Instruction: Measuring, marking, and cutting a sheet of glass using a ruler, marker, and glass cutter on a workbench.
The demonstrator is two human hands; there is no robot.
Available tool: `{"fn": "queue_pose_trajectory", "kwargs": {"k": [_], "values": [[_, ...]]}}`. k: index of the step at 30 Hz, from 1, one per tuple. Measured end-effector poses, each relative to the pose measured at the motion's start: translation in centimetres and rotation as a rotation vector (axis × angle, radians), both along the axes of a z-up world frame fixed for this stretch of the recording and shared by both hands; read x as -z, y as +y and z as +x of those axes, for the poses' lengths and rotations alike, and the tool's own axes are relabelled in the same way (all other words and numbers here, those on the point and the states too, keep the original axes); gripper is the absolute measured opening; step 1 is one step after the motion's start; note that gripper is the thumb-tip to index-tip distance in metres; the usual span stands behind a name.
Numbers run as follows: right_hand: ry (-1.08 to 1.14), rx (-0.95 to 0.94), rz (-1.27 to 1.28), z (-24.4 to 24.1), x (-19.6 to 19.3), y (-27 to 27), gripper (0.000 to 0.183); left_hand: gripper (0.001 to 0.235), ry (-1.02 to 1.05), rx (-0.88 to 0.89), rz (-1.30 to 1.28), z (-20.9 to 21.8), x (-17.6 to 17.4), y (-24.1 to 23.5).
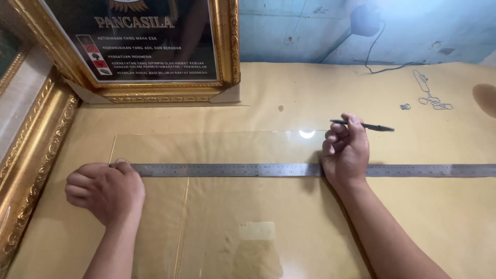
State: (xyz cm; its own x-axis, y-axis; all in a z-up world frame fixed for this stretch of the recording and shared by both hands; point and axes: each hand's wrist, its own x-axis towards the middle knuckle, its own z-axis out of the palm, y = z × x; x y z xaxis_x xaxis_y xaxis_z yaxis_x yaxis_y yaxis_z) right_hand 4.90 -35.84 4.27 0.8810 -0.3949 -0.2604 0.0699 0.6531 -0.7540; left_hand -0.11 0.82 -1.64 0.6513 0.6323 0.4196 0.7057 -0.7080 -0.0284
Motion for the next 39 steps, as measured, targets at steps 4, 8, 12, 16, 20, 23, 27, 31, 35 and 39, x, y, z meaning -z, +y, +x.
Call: {"fn": "queue_pose_trajectory", "kwargs": {"k": [4,8,12,16,20,23,27,31,35,39], "values": [[0.040,-0.078,-0.074,-0.6,-1.8,-1.2,0.022,0.039,-0.054,0.037,-0.098,-0.1,-0.4,-0.1],[0.055,-0.520,-1.106,-3.4,-4.3,-3.3,0.017,0.039,-0.052,0.034,-0.092,0.1,-0.5,-0.3],[-0.245,-0.714,-1.824,-4.8,-4.0,-5.4,0.013,0.034,-0.056,0.028,-0.115,-0.1,-0.6,-0.3],[0.085,-0.884,-1.459,-4.7,-5.9,-4.5,0.021,0.027,-0.156,0.070,-0.062,0.0,-0.6,-0.2],[0.007,-0.836,-1.517,-4.7,-5.4,-4.6,0.017,0.030,-0.375,0.161,-0.135,-0.6,-1.4,-0.8],[-0.072,-0.790,-1.564,-4.3,-5.0,-4.9,0.013,0.032,-0.556,0.266,-0.163,-1.9,-4.0,-1.9],[-0.174,-0.731,-1.623,-4.6,-4.4,-5.2,0.010,0.030,-0.783,0.384,-0.317,-4.1,-5.6,-2.9],[-0.248,-0.697,-1.662,-7.8,-6.7,-3.6,0.010,0.029,-0.849,0.402,-0.436,-9.4,-7.0,-5.7],[-0.642,-0.527,-1.528,-13.6,-13.0,2.1,0.010,0.030,-0.789,0.460,-0.614,-15.4,-7.1,-8.6],[-0.492,-0.550,-1.535,-17.8,-14.9,5.3,0.013,0.029,-0.415,0.537,-0.805,-20.4,-6.0,-9.8]]}}
